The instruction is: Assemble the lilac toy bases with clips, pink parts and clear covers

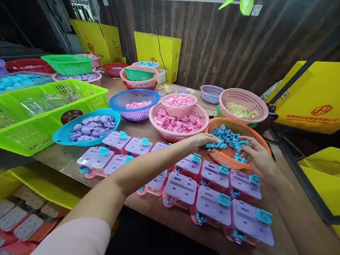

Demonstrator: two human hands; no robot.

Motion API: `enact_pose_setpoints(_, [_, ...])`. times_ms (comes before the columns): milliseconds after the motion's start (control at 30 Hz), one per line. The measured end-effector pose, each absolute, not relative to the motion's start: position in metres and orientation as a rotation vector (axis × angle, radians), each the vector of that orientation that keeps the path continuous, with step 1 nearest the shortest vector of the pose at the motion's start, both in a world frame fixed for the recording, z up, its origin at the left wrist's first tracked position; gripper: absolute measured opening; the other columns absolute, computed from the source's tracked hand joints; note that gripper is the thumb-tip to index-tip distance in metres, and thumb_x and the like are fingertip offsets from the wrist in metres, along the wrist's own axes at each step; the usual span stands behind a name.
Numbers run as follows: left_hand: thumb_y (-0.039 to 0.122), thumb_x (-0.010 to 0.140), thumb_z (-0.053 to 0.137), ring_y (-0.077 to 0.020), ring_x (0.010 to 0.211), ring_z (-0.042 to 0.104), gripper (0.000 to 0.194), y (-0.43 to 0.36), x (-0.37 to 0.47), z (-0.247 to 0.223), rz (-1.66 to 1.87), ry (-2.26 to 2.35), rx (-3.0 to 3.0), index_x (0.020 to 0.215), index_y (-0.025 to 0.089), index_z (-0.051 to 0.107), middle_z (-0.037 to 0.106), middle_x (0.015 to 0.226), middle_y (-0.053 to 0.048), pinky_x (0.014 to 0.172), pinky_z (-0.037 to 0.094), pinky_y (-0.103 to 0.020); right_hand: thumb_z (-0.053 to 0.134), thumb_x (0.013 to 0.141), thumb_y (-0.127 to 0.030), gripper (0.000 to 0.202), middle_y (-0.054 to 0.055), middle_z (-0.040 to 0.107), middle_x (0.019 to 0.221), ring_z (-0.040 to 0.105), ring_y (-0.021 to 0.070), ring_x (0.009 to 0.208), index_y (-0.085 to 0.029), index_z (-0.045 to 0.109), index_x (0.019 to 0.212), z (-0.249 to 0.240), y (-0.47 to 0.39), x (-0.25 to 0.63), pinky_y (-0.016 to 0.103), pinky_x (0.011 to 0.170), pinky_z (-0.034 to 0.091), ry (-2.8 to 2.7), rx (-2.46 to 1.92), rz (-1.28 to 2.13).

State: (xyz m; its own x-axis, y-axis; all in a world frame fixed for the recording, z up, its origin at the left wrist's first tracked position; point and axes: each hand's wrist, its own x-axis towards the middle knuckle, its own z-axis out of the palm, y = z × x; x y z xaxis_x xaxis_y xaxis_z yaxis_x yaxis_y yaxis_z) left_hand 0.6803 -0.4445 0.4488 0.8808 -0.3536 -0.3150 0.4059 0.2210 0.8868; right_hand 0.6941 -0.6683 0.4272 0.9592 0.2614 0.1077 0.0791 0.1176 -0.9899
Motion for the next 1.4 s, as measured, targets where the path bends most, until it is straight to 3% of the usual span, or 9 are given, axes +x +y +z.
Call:
enact_pose_setpoints(133, [0.012, 0.078, 0.054, -0.0074, 0.048, 0.055, 0.011, -0.432, 0.680, 0.452, -0.457, 0.094, 1.363, 0.084, 0.012, 0.063, 0.064, 0.067, -0.003, 0.045, 0.045, -0.016, 0.079, 0.057, -0.037, 0.040, 0.000, 0.063, 0.074, 0.064, 0.0132, 0.065, -0.019, 0.060, 0.088, 0.425, -0.662, 0.684, 0.021, 0.055, 0.052, -0.256, -1.499, 0.208])
enact_pose_setpoints(300, [0.011, 0.074, 0.060, -0.0112, 0.068, 0.060, 0.012, -0.487, 0.708, 0.457, -0.172, 0.091, 1.468, 0.084, 0.015, 0.067, 0.063, 0.072, 0.000, 0.076, 0.051, -0.028, 0.076, 0.059, -0.043, 0.035, 0.005, 0.065, 0.081, 0.067, 0.0200, 0.067, -0.022, 0.059, 0.082, 0.424, -0.663, 0.702, 0.030, 0.055, 0.056, -0.177, -1.564, 0.009])
enact_pose_setpoints(400, [0.012, 0.062, 0.074, -0.0193, 0.089, 0.060, 0.012, -0.518, 0.736, 0.456, -0.013, 0.109, 1.569, 0.072, 0.018, 0.069, 0.062, 0.068, 0.000, 0.100, 0.036, -0.039, 0.070, 0.066, -0.049, 0.028, 0.009, 0.065, 0.085, 0.065, 0.0225, 0.063, -0.028, 0.062, 0.084, 0.422, -0.676, 0.711, 0.037, 0.053, 0.054, -0.175, -1.780, -0.135])
enact_pose_setpoints(500, [0.010, 0.054, 0.079, -0.0235, 0.101, 0.058, 0.016, -0.532, 0.757, 0.451, 0.091, 0.069, 1.756, 0.057, 0.020, 0.066, 0.057, 0.057, 0.001, 0.109, 0.017, -0.042, 0.065, 0.066, -0.056, 0.027, 0.008, 0.065, 0.073, 0.063, 0.0250, 0.059, -0.032, 0.064, 0.078, 0.420, -0.697, 0.710, 0.045, 0.056, 0.052, -0.169, -2.116, -0.366])
enact_pose_setpoints(600, [0.013, 0.054, 0.080, -0.0212, 0.093, 0.060, 0.017, -0.532, 0.767, 0.445, 0.101, -0.033, 1.797, 0.054, 0.019, 0.064, 0.053, 0.050, 0.003, 0.103, 0.029, -0.036, 0.061, 0.065, -0.058, 0.024, 0.004, 0.065, 0.065, 0.062, 0.0253, 0.058, -0.035, 0.065, 0.072, 0.418, -0.714, 0.699, 0.045, 0.058, 0.053, -0.188, -2.226, -0.399])
enact_pose_setpoints(767, [0.025, 0.069, 0.072, -0.0107, 0.062, 0.059, 0.017, -0.517, 0.757, 0.441, -0.009, -0.208, 1.644, 0.080, 0.014, 0.065, 0.059, 0.064, 0.002, 0.068, 0.050, -0.026, 0.065, 0.061, -0.056, 0.034, 0.002, 0.067, 0.070, 0.063, 0.0226, 0.066, -0.025, 0.068, 0.075, 0.410, -0.718, 0.680, 0.036, 0.062, 0.053, -0.213, -2.066, -0.149])
enact_pose_setpoints(933, [0.030, 0.067, 0.074, -0.0095, 0.051, 0.058, 0.027, -0.467, 0.687, 0.452, -0.391, -0.396, 1.524, 0.084, 0.011, 0.066, 0.061, 0.063, -0.001, 0.055, 0.049, -0.021, 0.056, 0.078, -0.048, 0.029, 0.002, 0.067, 0.080, 0.060, 0.0206, 0.075, -0.022, 0.067, 0.083, 0.400, -0.694, 0.632, 0.032, 0.069, 0.047, -0.473, -2.071, 0.079])
enact_pose_setpoints(1067, [0.034, 0.066, 0.075, -0.0108, 0.050, 0.058, 0.032, -0.417, 0.620, 0.455, -0.553, -0.295, 1.595, 0.088, 0.013, 0.069, 0.066, 0.071, -0.004, 0.052, 0.046, -0.021, 0.052, 0.084, -0.036, 0.019, 0.003, 0.065, 0.081, 0.057, 0.0218, 0.081, -0.024, 0.065, 0.079, 0.392, -0.662, 0.588, 0.036, 0.078, 0.040, -0.743, -2.229, 0.007])
enact_pose_setpoints(1400, [0.032, 0.069, 0.067, -0.0098, 0.048, 0.050, 0.019, -0.376, 0.564, 0.416, -0.341, -0.216, 2.009, 0.071, 0.013, 0.068, 0.057, 0.054, 0.001, 0.049, 0.039, -0.019, 0.050, 0.085, -0.028, 0.017, 0.003, 0.064, 0.081, 0.054, 0.0215, 0.085, -0.022, 0.064, 0.077, 0.361, -0.633, 0.571, 0.035, 0.080, 0.033, -0.721, -2.418, -0.074])
